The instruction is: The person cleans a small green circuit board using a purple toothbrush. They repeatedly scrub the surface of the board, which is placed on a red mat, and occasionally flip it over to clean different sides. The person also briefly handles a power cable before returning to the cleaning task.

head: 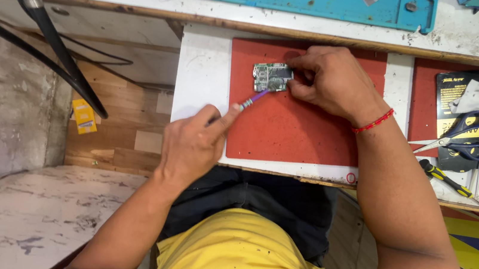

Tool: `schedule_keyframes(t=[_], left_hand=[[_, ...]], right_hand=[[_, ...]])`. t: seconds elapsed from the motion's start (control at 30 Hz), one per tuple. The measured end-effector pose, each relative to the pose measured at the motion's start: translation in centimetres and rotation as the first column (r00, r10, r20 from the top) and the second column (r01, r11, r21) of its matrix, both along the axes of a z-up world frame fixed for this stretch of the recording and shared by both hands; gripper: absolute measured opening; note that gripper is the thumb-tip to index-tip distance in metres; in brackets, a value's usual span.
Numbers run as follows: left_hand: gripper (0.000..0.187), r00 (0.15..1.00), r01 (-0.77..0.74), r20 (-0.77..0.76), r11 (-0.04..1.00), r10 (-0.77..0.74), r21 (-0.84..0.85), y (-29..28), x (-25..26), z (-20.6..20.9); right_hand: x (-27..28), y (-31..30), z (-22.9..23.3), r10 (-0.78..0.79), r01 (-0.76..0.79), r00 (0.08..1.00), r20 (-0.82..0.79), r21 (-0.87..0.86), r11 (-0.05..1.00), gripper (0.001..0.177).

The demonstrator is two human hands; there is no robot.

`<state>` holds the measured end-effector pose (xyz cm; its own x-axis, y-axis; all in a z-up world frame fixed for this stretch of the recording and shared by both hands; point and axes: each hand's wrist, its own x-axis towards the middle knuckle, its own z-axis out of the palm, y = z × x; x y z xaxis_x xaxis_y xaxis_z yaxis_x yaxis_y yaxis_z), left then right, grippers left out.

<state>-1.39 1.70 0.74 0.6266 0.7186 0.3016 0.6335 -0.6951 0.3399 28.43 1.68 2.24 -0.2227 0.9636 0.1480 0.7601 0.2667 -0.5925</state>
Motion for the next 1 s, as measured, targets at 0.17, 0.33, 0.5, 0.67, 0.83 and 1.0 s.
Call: schedule_keyframes(t=[0.17,0.33,0.5,0.67,0.83,1.0], left_hand=[[0.043,0.999,-0.031,0.031,0.999,0.031,0.020,0.0,0.1,-0.1],[0.041,0.997,-0.066,0.049,0.998,0.065,0.015,0.1,-0.4,-0.1],[0.042,0.995,-0.077,0.059,0.997,0.077,-0.008,-0.6,-0.3,0.2],[0.043,0.996,-0.049,0.076,0.999,0.049,-0.002,-1.5,0.2,0.6],[0.044,0.999,0.016,0.044,1.000,-0.017,0.019,-1.2,0.1,0.1],[0.032,0.665,0.069,0.636,0.816,0.391,-0.573,-0.6,-0.9,-2.6]], right_hand=[[0.0,-0.1,0.0,0.012,-0.011,1.000,-0.004,0.034,0.999,0.033],[-0.1,-0.1,0.1,0.000,0.000,1.000,-0.010,0.002,1.000,0.032],[0.1,-0.1,0.0,-0.022,0.022,1.000,-0.013,-0.017,1.000,0.032],[0.3,-0.2,-0.2,0.019,-0.018,1.000,-0.009,0.013,1.000,0.033],[0.1,-0.1,0.0,0.020,-0.020,1.000,-0.003,0.026,0.999,0.034],[-0.6,-0.4,1.5,-0.014,0.011,0.999,0.040,0.073,0.997,0.037]])
